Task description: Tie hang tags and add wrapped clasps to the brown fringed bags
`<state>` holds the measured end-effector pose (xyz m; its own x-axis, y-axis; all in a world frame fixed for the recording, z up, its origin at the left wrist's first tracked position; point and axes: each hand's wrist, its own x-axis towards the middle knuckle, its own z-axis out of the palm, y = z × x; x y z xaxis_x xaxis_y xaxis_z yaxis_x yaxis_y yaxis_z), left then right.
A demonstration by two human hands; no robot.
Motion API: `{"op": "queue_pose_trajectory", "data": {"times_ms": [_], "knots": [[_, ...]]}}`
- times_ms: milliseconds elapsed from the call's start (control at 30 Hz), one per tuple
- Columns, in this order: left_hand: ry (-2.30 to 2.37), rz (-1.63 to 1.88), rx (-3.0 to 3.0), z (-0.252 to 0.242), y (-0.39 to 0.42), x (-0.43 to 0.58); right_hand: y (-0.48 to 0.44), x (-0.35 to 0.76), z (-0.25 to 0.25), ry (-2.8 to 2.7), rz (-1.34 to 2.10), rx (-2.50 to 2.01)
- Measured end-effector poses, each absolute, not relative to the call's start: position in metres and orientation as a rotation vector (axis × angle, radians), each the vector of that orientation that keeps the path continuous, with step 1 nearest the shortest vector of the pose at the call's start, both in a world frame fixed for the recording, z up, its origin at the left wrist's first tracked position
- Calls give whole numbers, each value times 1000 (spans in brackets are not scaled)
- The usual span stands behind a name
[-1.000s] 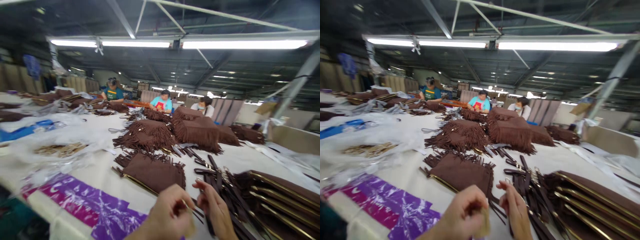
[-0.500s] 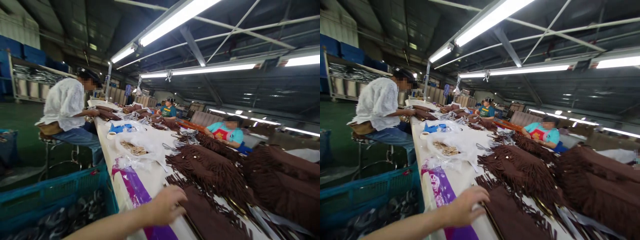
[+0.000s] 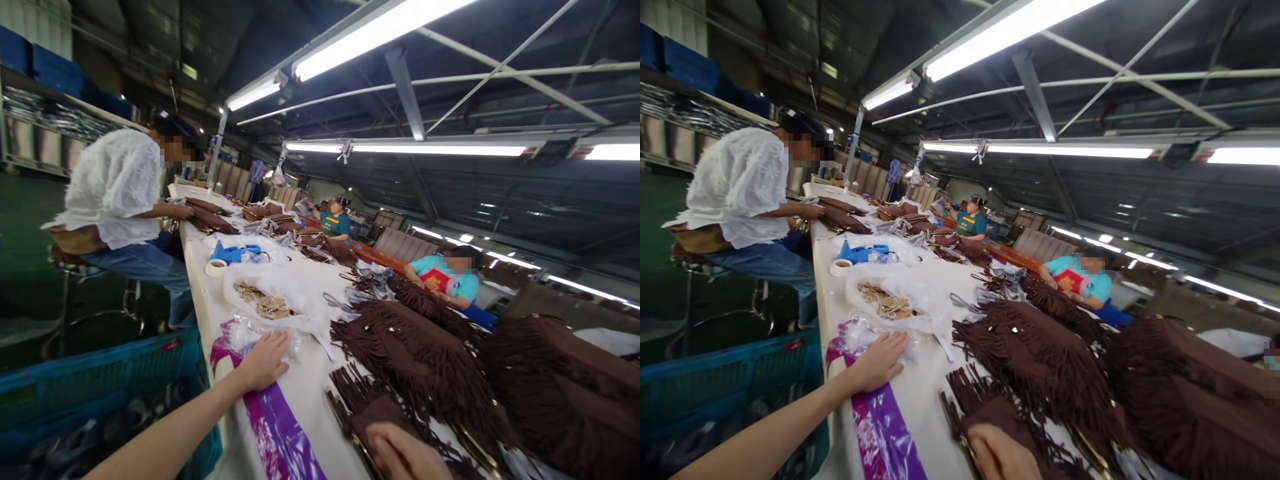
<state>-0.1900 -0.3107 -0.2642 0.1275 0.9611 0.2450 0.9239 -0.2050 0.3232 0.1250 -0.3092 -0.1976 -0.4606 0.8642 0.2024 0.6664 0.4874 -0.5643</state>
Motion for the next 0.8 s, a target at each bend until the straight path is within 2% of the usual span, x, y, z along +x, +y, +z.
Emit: {"op": "queue_pose_trajectory", "data": {"times_ms": [167, 367, 467, 600, 733, 800], "knots": [[1940, 632, 2262, -259, -312, -189, -258, 33, -195, -2505, 186, -1283], [1927, 643, 2206, -253, -315, -188, -222, -27, -224, -2606, -17, -1468], [1932, 641, 2197, -253, -315, -187, -221, -9, -220, -2618, -62, -1538], [1938, 632, 2210, -255, -312, -186, -211, 63, -183, -2485, -55, -1717], [1989, 662, 2268, -254, -312, -189, -220, 140, -142, -2313, 177, -1792], [2001, 825, 2330, -249, -316, -189, -243, 160, -132, -2238, 328, -1764]]}}
